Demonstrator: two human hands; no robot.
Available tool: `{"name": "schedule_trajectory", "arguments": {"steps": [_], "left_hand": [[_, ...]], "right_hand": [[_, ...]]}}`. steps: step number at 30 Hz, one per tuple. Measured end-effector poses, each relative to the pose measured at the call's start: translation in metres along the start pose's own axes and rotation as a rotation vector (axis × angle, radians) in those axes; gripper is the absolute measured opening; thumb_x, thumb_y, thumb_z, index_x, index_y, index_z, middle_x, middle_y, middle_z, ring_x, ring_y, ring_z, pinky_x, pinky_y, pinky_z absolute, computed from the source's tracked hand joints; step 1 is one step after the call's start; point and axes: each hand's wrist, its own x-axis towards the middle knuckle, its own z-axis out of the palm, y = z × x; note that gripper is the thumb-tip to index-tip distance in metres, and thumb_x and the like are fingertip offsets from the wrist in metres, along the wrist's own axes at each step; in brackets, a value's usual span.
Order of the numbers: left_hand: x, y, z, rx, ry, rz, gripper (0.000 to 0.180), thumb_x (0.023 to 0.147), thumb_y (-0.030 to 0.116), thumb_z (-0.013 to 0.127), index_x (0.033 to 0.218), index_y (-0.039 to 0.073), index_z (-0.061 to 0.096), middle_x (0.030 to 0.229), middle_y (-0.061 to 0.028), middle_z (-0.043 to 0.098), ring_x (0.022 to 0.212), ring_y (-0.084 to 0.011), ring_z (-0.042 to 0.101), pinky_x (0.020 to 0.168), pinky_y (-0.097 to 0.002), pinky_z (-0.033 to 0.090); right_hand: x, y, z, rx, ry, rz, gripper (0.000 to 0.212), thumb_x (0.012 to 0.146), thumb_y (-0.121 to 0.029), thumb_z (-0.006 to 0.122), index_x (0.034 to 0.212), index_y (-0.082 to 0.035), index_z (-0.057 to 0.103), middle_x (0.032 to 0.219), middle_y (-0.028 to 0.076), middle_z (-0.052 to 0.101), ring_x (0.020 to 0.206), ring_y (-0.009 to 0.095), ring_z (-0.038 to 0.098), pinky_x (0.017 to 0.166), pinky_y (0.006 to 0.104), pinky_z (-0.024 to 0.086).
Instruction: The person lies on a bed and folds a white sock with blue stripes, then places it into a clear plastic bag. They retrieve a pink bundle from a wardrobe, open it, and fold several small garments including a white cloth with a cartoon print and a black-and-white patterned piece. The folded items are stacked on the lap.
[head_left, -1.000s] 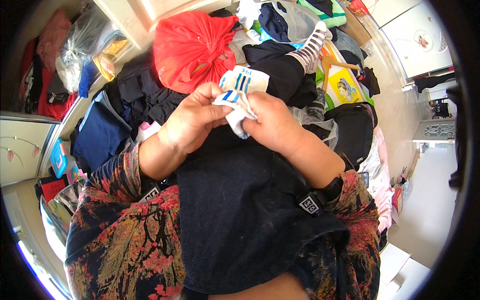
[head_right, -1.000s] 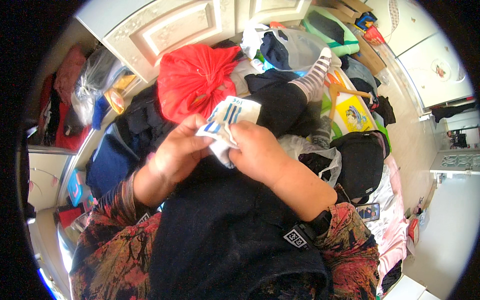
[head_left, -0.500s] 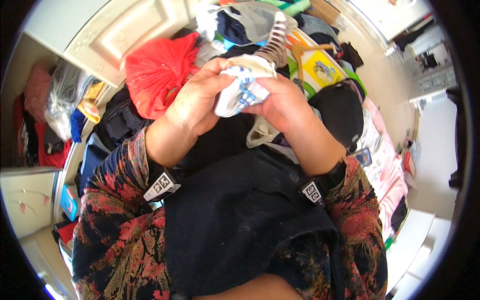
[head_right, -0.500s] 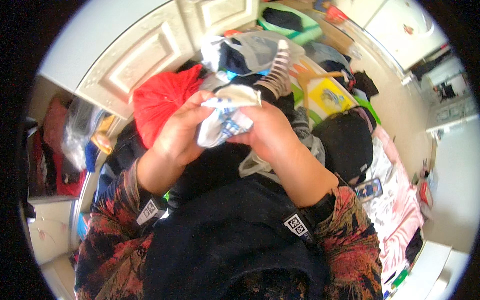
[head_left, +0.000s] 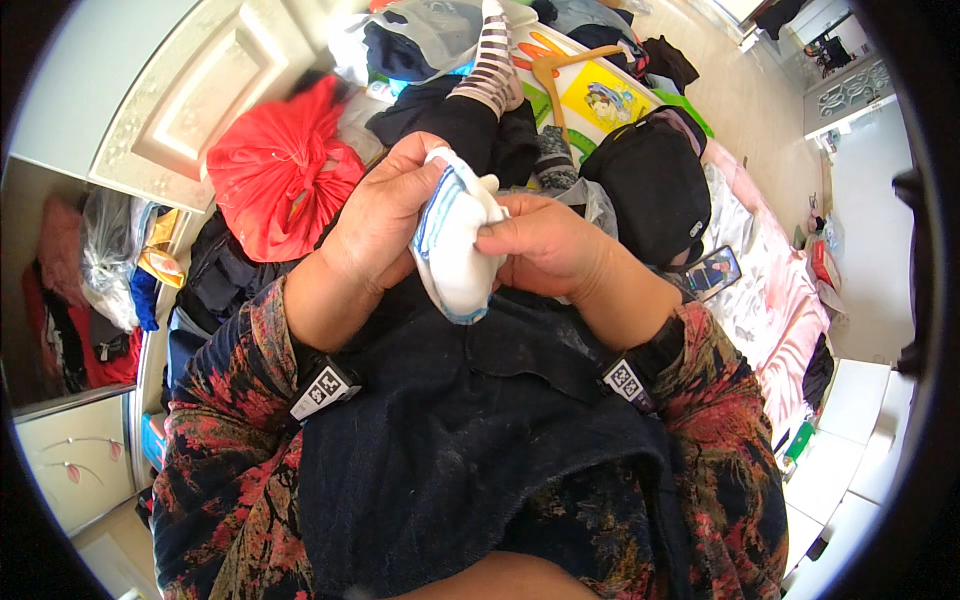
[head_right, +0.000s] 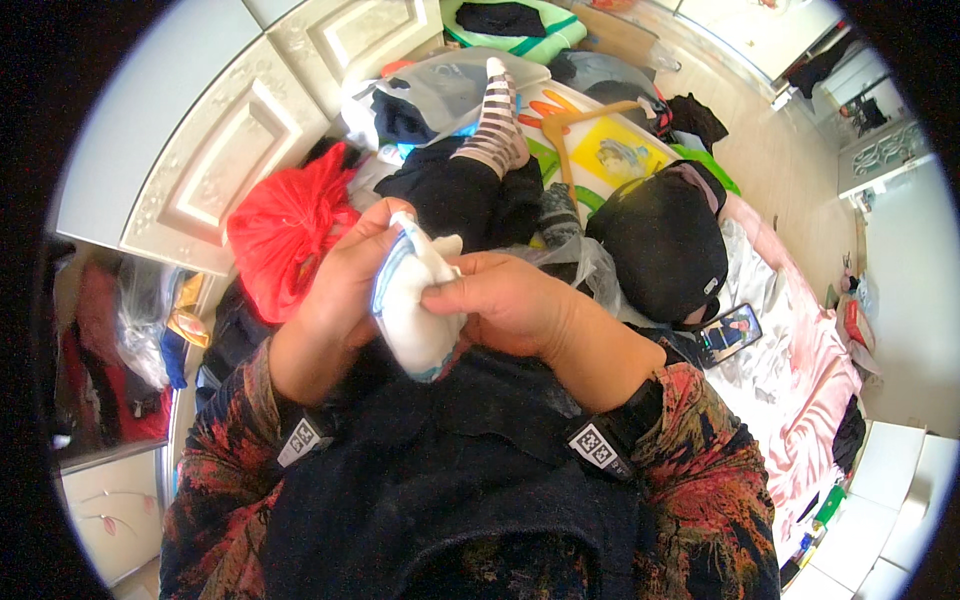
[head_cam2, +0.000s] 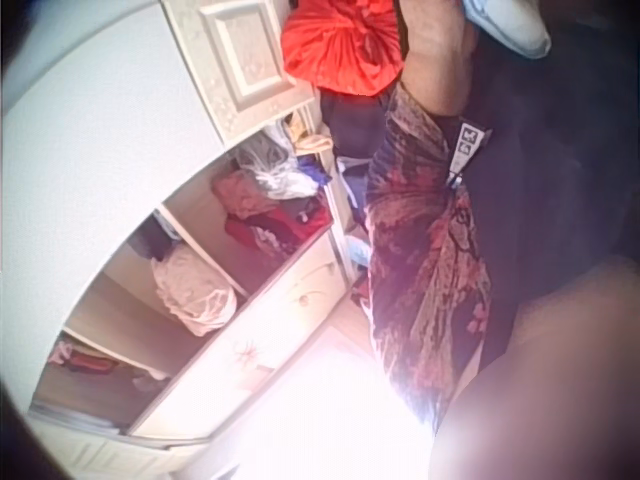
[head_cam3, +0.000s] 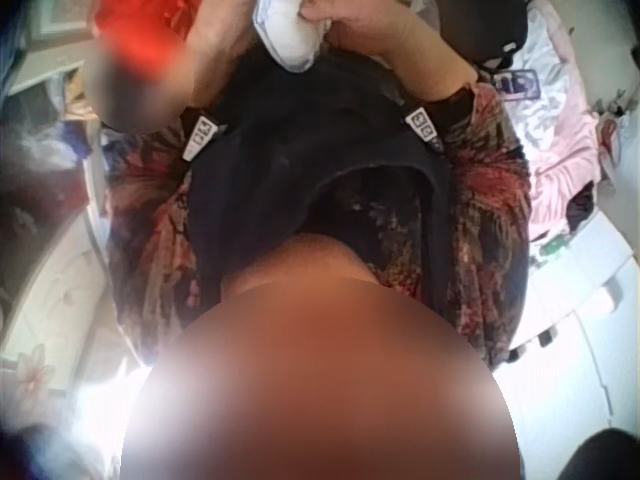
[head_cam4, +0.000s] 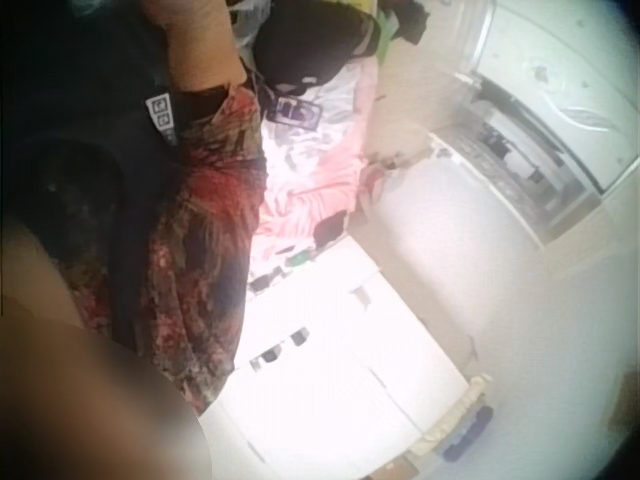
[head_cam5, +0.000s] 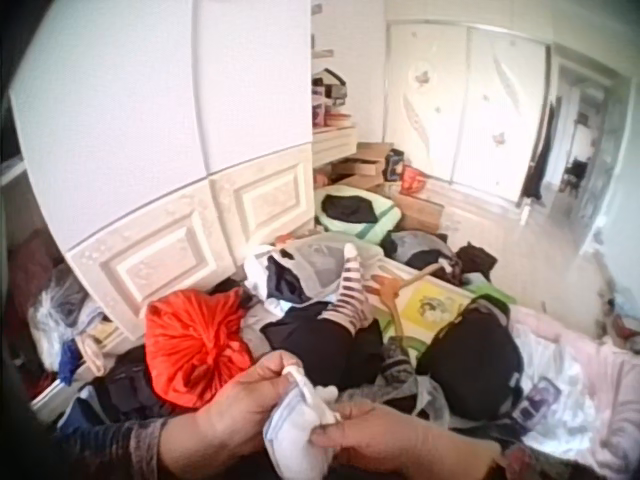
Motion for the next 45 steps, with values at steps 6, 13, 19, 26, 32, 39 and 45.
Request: {"name": "schedule_trajectory", "arguments": {"steps": [6,13,19,26,32,39,45], "left_hand": [[0.008,-0.015,0.008,0.151,0.136,-0.027,0.012,0.102,0.016,0.054,0.11,0.009,0.055,0.098,-0.0086,0.067,0.089,-0.0202,0.067,0.081,-0.0341,0.056],[0.008,-0.014,0.009,-0.033,-0.017,-0.108,0.008,0.102,0.01,0.054,0.109,0.007,0.056,0.099,-0.0044,0.064,0.09,-0.0136,0.064,0.081,-0.0291,0.054],[0.018,-0.014,0.018,0.055,-0.046,-0.13,0.016,0.1,0.016,0.058,0.112,0.006,0.058,0.107,-0.0085,0.068,0.094,-0.0171,0.067,0.083,-0.0308,0.055],[0.028,-0.006,0.029,0.177,-0.153,-0.057,0.011,0.1,0.012,0.058,0.104,0.004,0.062,0.097,-0.0058,0.069,0.086,-0.0128,0.066,0.079,-0.027,0.055],[0.046,-0.015,0.026,0.54,-0.09,0.046,0.009,0.098,0.011,0.062,0.102,0.003,0.063,0.092,0.0003,0.065,0.082,-0.0081,0.06,0.075,-0.0234,0.051],[0.008,-0.015,0.006,1.784,-0.429,0.252,0.041,0.074,0.041,0.08,0.087,0.007,0.061,0.089,-0.0125,0.059,0.086,-0.0353,0.061,0.073,-0.0433,0.05],[0.007,-0.02,-0.016,1.369,-0.203,-0.172,0.024,0.085,0.026,0.074,0.091,0.004,0.068,0.087,-0.0094,0.066,0.084,-0.0206,0.064,0.078,-0.0298,0.049]], "right_hand": [[-0.022,-0.009,-0.003,-0.22,0.166,-0.093,0.032,0.095,-0.02,0.065,0.122,-0.004,0.062,0.1,0.006,0.07,0.086,0.017,0.068,0.069,0.032,0.058],[-0.035,-0.007,-0.005,-0.249,0.188,-0.16,0.036,0.093,-0.018,0.067,0.125,-0.004,0.06,0.102,0.005,0.069,0.085,0.014,0.068,0.07,0.0292,0.057],[-0.035,-0.005,0.0,-0.224,0.39,-0.306,0.042,0.091,-0.019,0.068,0.128,-0.005,0.053,0.107,0.008,0.065,0.081,0.015,0.067,0.057,0.0288,0.055],[-0.048,-0.019,-0.002,-0.317,0.368,-0.116,0.028,0.092,-0.024,0.065,0.115,-0.008,0.062,0.083,0.003,0.065,0.059,0.01,0.058,0.043,0.0216,0.045],[-0.067,-0.025,-0.018,-0.299,0.354,-0.39,0.031,0.091,-0.018,0.064,0.119,-0.005,0.061,0.092,0.005,0.068,0.069,0.014,0.064,0.054,0.0258,0.052],[-0.113,-0.059,-0.03,-0.078,0.03,-0.627,0.048,0.09,-0.014,0.067,0.134,-0.001,0.053,0.123,0.013,0.065,0.108,0.027,0.067,0.096,0.044,0.053],[-0.078,-0.003,-0.051,-0.404,0.478,-0.285,0.031,0.088,-0.019,0.069,0.116,-0.006,0.066,0.105,0.008,0.069,0.089,0.02,0.068,0.078,0.0343,0.056]]}}
